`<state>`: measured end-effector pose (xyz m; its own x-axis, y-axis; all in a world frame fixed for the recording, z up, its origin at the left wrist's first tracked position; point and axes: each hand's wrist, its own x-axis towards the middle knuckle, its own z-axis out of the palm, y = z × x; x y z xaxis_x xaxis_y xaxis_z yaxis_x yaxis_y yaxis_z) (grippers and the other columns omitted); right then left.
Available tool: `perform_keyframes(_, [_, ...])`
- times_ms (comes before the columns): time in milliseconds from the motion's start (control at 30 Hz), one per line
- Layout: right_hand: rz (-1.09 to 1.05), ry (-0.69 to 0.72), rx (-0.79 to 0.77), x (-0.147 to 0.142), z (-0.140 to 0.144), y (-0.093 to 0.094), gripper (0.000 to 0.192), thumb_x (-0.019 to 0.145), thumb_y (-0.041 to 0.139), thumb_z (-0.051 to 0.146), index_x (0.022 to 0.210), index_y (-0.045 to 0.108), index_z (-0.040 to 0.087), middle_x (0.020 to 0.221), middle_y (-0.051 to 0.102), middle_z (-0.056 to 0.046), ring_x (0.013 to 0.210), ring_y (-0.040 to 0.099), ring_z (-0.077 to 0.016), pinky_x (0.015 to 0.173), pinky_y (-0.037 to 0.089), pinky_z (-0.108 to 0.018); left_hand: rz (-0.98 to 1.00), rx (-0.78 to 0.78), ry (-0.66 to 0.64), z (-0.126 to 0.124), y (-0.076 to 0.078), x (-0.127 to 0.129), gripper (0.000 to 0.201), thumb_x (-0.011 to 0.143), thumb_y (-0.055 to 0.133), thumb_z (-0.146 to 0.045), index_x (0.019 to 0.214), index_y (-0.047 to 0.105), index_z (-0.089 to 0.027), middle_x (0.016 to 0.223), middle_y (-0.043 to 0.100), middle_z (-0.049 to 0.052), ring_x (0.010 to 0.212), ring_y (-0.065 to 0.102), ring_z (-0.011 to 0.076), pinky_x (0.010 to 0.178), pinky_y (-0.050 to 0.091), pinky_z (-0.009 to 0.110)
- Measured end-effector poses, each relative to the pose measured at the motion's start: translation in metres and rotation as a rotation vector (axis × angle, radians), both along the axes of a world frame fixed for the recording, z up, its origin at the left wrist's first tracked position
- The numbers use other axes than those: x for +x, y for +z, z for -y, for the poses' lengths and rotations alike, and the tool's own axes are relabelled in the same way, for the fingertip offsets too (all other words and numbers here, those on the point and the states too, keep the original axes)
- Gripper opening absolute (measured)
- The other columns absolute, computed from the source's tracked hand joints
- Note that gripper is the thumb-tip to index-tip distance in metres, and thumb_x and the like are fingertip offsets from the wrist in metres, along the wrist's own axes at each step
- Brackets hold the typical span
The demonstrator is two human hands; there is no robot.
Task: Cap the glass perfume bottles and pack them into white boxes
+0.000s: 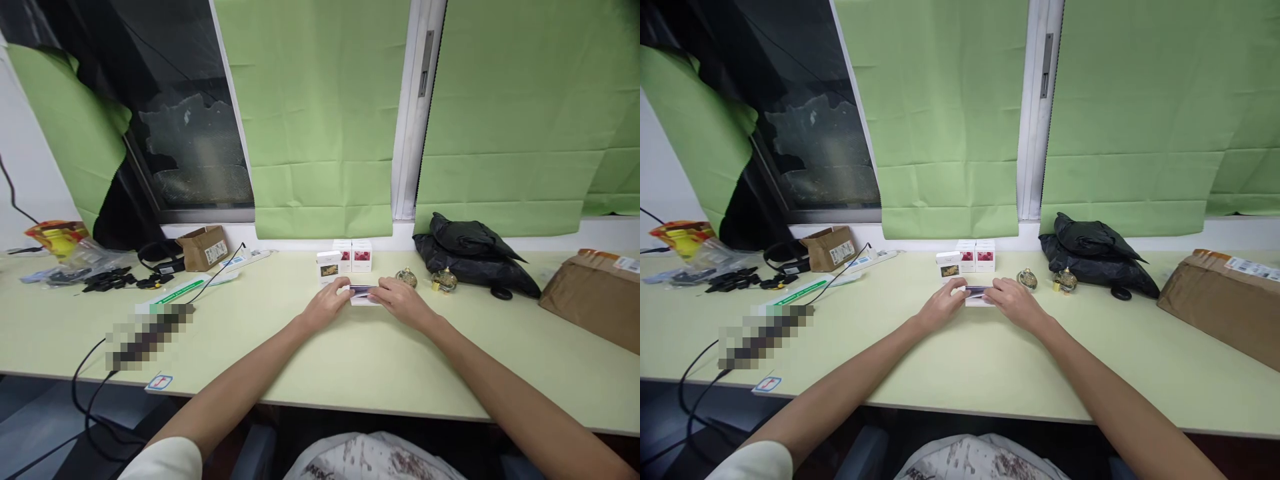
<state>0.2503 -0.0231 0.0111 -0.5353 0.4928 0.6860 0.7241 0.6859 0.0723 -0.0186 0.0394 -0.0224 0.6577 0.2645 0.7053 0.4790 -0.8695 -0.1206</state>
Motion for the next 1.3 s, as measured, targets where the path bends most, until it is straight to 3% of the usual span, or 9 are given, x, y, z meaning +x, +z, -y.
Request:
perform_keyframes(100, [-0.032,0.046,-0.120,0.0012,-0.0028,-0.0064,0.037,0.111,0.043,0.041,0.106,0.075,0.024,0.085,0.074,-0.006,0.079,0.068,-0.0201,0.076,0.044,-0.033,-0.003,0.019,0.023,-0.0013,-0.0010,0.0006,0.022,0.106,0.047,-0.021,0.125,0.057,-0.024,0.127,0.059,0.012,0.103,0.068,0.0212,0.077,0.059,0.033])
perform_keyframes(200, [-0.083,0.002,-0.200,0.0017,-0.0035,-0.0101,0.039,0.110,0.043,0.046,0.109,0.075,0.025,0.083,0.077,-0.005,0.074,0.069,-0.0206,0.071,0.044,-0.032,0.011,0.018,0.029,-0.0027,-0.0017,0.0010,0.021,0.106,0.048,-0.023,0.125,0.055,-0.024,0.126,0.059,0.011,0.101,0.069,0.0209,0.074,0.059,0.032])
perform_keyframes(333, [-0.128,-0.016,-0.279,0.0011,-0.0010,-0.0103,0.038,0.104,0.054,0.058,0.113,0.073,0.027,0.064,0.069,0.001,0.059,0.063,-0.0182,0.059,0.038,-0.028,0.000,0.028,0.037,-0.0042,-0.0031,0.0005,0.019,0.106,0.047,-0.022,0.124,0.054,-0.023,0.126,0.058,0.012,0.099,0.069,0.0211,0.072,0.059,0.032])
perform_keyframes(467, [-0.126,-0.001,-0.322,-0.0003,0.0017,-0.0098,0.041,0.100,0.058,0.062,0.115,0.072,0.026,0.057,0.063,0.005,0.051,0.058,-0.0154,0.057,0.037,-0.026,-0.038,0.031,0.058,-0.0037,-0.0032,-0.0005,0.017,0.106,0.046,-0.020,0.121,0.053,-0.022,0.127,0.058,0.013,0.099,0.069,0.0219,0.071,0.059,0.033])
perform_keyframes(667, [-0.115,-0.044,-0.249,0.0004,0.0026,-0.0081,0.044,0.102,0.056,0.060,0.127,0.066,0.025,0.061,0.064,0.004,0.054,0.059,-0.0159,0.058,0.036,-0.025,0.016,-0.004,0.026,-0.0037,0.0003,-0.0001,0.021,0.107,0.047,-0.022,0.128,0.049,-0.023,0.130,0.055,0.013,0.111,0.068,0.0234,0.076,0.063,0.036])
perform_keyframes(833, [-0.105,-0.081,-0.220,0.0009,0.0013,-0.0076,0.036,0.106,0.052,0.045,0.133,0.060,0.023,0.073,0.071,0.000,0.063,0.064,-0.0184,0.061,0.036,-0.026,0.071,-0.014,0.012,-0.0051,0.0044,0.0001,0.027,0.107,0.046,-0.020,0.134,0.044,-0.024,0.135,0.053,0.015,0.122,0.064,0.0257,0.075,0.064,0.036])
perform_keyframes(1033, [-0.138,-0.086,-0.136,-0.0032,0.0023,-0.0073,0.034,0.108,0.048,0.039,0.134,0.059,0.020,0.086,0.074,-0.005,0.071,0.067,-0.0200,0.066,0.041,-0.029,0.149,-0.054,-0.032,-0.0044,0.0045,0.0019,0.029,0.107,0.049,-0.025,0.136,0.042,-0.025,0.136,0.051,0.015,0.131,0.059,0.0274,0.075,0.064,0.036])
perform_keyframes(1300, [-0.221,-0.058,-0.089,-0.0039,0.0013,-0.0078,0.033,0.109,0.045,0.040,0.133,0.057,0.021,0.091,0.069,-0.007,0.081,0.066,-0.0234,0.071,0.046,-0.033,0.259,-0.135,-0.061,-0.0016,0.0065,0.0033,0.035,0.106,0.054,-0.026,0.139,0.044,-0.027,0.139,0.049,0.015,0.133,0.057,0.0270,0.089,0.062,0.040])
